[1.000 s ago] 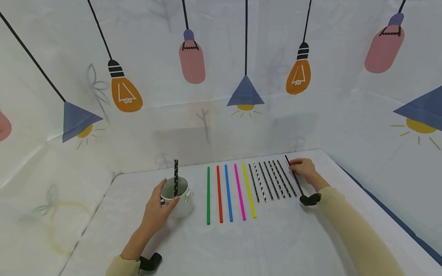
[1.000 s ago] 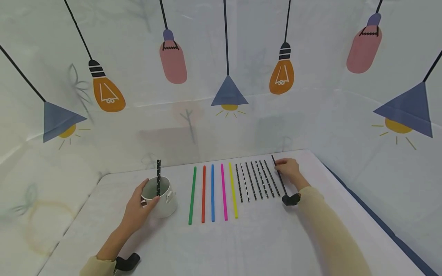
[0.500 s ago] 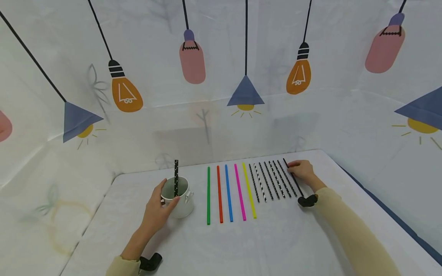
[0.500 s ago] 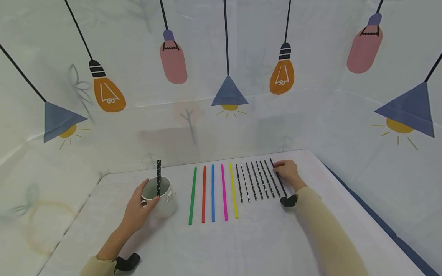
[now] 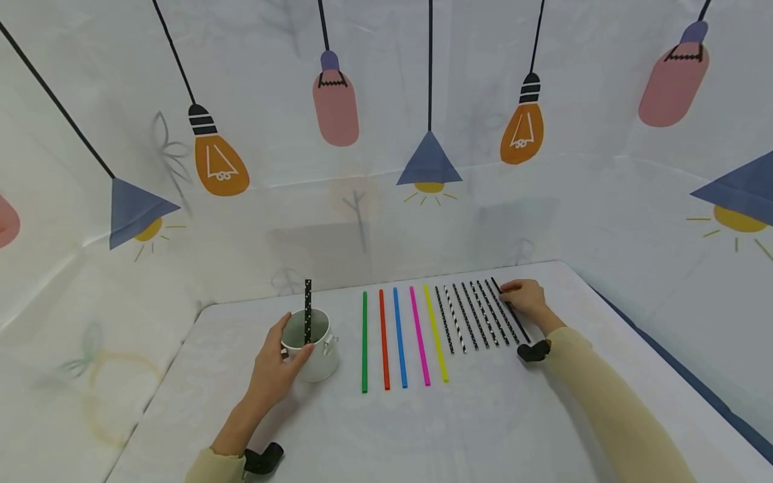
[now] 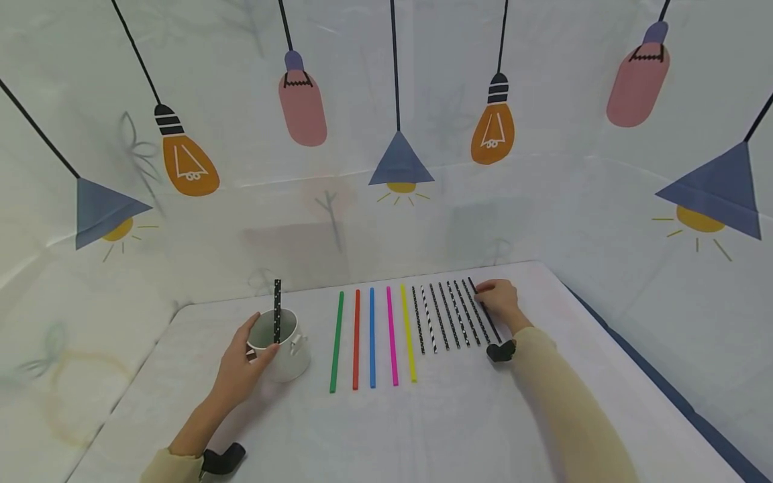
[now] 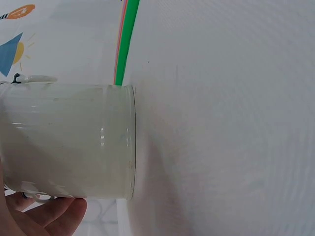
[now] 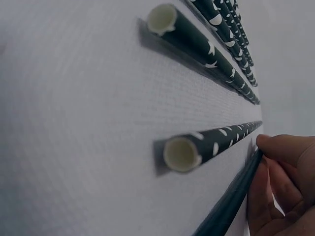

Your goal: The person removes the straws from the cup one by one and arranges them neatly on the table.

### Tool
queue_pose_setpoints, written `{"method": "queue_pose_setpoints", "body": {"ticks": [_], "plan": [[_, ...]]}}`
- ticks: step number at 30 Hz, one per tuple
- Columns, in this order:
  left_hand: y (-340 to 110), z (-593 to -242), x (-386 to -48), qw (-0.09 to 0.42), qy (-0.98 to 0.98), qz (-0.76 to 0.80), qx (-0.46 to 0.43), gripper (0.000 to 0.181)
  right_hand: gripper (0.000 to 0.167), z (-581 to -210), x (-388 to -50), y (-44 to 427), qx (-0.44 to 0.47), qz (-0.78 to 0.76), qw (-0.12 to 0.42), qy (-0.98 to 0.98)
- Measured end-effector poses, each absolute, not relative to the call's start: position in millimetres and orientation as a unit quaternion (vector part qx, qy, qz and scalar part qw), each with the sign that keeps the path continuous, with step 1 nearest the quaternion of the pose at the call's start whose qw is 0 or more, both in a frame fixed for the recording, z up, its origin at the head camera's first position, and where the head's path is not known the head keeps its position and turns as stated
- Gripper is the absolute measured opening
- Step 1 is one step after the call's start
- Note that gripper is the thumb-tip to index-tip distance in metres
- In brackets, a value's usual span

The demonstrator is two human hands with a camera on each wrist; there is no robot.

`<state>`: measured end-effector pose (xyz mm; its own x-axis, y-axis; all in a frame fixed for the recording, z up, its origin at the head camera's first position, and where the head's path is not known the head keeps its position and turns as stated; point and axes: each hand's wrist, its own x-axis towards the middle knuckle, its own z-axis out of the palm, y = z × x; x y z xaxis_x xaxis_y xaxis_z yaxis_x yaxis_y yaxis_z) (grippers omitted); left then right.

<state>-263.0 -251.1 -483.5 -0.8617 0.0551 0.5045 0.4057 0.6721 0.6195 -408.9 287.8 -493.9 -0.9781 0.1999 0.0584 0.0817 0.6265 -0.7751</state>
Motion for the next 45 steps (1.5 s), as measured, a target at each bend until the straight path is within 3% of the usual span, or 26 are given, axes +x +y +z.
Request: {"method": "queue_pose_setpoints", "body": {"ticks": [45], "plan": [[-249.8, -482.5, -261.0, 0.227, -0.884, -0.389, -0.126, 0.078, 0.03, -491.4, -403.4, 281.5, -0.098, 0.391, 0.095, -0.91]]}}
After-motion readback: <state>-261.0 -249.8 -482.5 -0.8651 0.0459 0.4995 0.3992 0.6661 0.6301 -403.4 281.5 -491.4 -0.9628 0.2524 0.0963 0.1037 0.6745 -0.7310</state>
